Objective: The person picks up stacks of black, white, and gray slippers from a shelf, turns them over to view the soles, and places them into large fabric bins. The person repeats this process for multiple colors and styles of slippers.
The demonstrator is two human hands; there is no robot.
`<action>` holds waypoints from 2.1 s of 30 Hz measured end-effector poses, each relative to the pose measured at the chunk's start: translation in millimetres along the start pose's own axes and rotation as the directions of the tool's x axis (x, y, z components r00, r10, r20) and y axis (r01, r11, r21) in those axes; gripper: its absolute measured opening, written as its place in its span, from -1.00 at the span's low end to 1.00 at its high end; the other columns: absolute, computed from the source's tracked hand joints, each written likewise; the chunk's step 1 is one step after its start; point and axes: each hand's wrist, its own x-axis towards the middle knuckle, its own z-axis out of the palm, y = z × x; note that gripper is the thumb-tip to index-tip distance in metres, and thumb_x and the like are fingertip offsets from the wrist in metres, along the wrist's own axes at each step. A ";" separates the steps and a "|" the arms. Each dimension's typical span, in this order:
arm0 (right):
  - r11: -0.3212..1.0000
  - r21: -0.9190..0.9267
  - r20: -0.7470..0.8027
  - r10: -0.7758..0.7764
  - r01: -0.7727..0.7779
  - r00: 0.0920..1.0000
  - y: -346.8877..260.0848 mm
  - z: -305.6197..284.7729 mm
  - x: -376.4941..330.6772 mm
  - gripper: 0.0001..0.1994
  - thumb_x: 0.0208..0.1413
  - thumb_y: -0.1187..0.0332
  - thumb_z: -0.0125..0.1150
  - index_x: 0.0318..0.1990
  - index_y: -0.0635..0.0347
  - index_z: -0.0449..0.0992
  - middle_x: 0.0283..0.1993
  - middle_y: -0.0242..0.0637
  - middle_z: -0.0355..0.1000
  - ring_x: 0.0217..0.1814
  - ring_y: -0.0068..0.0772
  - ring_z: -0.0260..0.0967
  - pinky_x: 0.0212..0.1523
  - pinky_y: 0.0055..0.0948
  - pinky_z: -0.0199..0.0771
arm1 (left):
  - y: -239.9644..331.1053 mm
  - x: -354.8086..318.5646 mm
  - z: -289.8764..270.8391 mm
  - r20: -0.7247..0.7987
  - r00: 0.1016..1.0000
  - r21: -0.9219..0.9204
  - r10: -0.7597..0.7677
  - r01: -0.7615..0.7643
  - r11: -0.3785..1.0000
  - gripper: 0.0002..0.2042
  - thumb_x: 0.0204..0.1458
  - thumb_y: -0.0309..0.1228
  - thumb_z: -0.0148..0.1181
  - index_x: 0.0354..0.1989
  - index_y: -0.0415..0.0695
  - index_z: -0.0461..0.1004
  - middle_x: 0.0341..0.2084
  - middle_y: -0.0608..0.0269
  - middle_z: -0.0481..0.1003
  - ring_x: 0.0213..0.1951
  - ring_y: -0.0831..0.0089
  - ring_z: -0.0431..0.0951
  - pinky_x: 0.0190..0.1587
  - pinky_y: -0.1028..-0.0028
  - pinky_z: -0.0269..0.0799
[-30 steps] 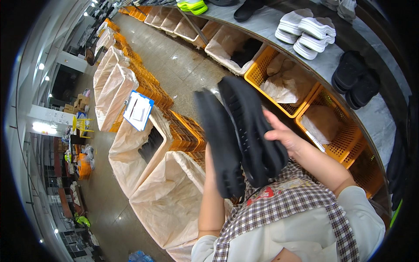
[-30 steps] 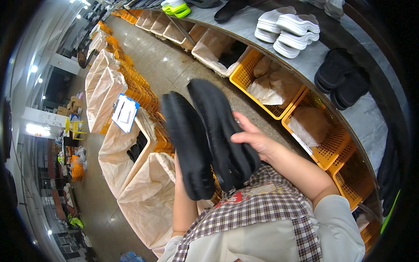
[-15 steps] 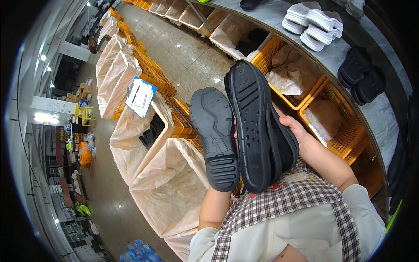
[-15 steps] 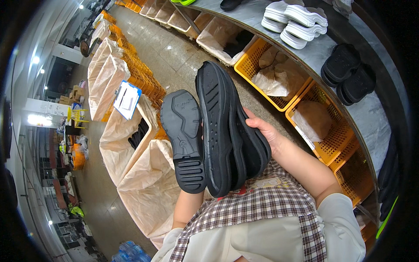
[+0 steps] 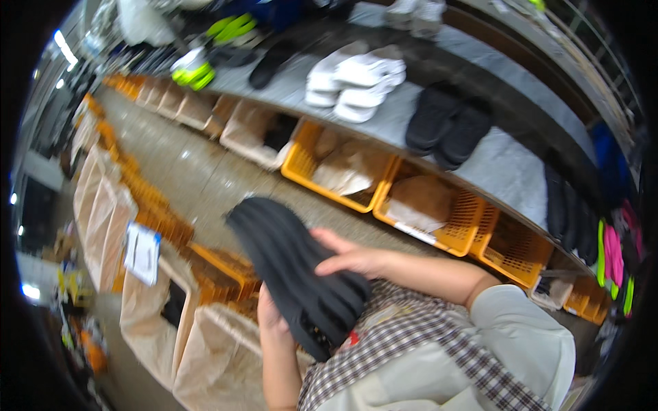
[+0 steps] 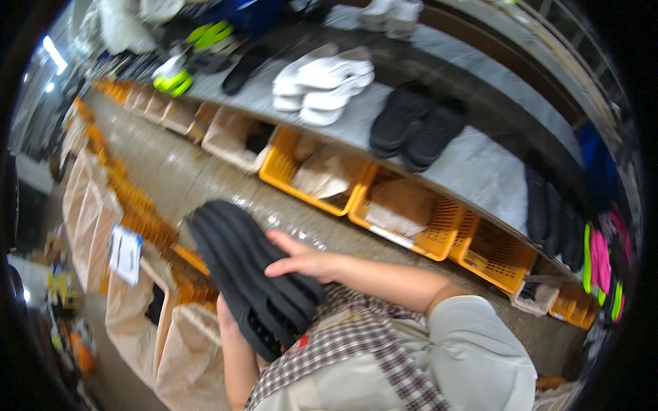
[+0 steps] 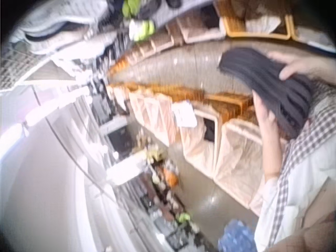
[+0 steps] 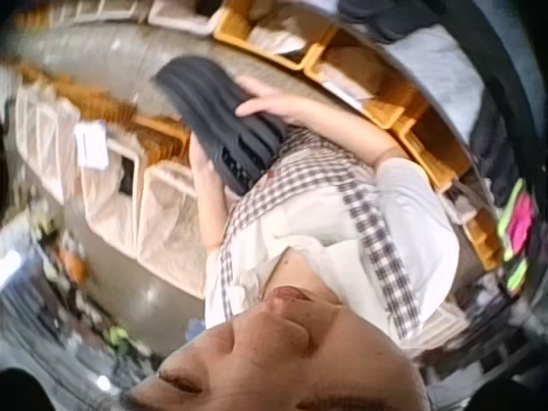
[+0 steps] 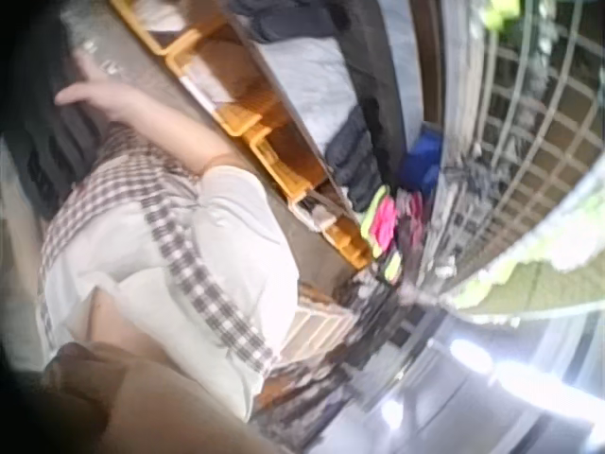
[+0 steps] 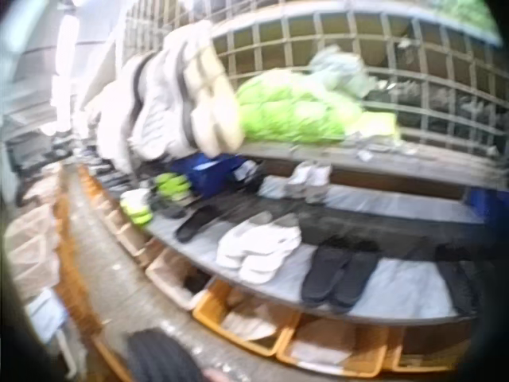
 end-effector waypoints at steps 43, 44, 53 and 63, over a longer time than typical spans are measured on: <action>0.707 -0.501 -0.247 0.436 -0.499 0.865 137.9 27.8 235.5 -0.83 0.11 0.50 0.17 -0.15 0.22 0.39 -0.23 -0.44 0.39 -0.18 -0.62 0.33 -0.13 -0.57 0.36 | 431.3 -197.0 -454.7 -0.037 -0.358 0.645 0.933 0.704 0.296 0.03 -0.29 -0.18 0.47 0.34 -0.17 -0.08 0.10 -0.24 0.25 0.15 -0.14 0.26 0.21 0.13 0.15; 0.654 -0.541 -0.258 0.470 -0.530 0.844 141.1 33.9 248.6 -0.83 0.11 0.50 0.18 -0.15 0.22 0.39 -0.23 -0.43 0.39 -0.18 -0.61 0.33 -0.13 -0.57 0.36 | 444.7 -188.7 -484.9 -0.125 -0.349 0.522 0.929 0.773 0.361 0.02 -0.29 -0.15 0.45 0.35 -0.10 -0.09 0.05 -0.20 0.29 0.11 -0.11 0.29 0.18 0.12 0.17; 0.240 -0.590 -0.577 0.543 -0.771 0.610 160.4 49.2 308.2 -0.80 0.08 0.53 0.17 -0.13 0.27 0.41 -0.26 -0.38 0.39 -0.24 -0.58 0.33 -0.16 -0.53 0.40 | 474.3 -130.0 -733.2 -0.222 -0.158 -0.081 0.962 0.986 0.143 -0.05 -0.21 -0.17 0.38 0.38 0.25 -0.11 -0.13 0.05 0.30 -0.06 0.12 0.33 -0.03 0.09 0.19; 0.003 -0.557 -0.667 0.594 -0.831 0.449 188.4 64.9 328.6 -0.77 0.11 0.45 0.19 -0.11 0.36 0.40 -0.26 -0.27 0.44 -0.25 -0.49 0.40 -0.17 -0.49 0.43 | 367.4 -78.0 -874.1 -0.569 -0.342 0.063 0.748 0.889 0.454 -0.14 0.01 0.13 0.10 0.41 0.19 -0.21 0.20 -0.18 0.13 0.20 -0.03 0.18 0.14 0.02 0.10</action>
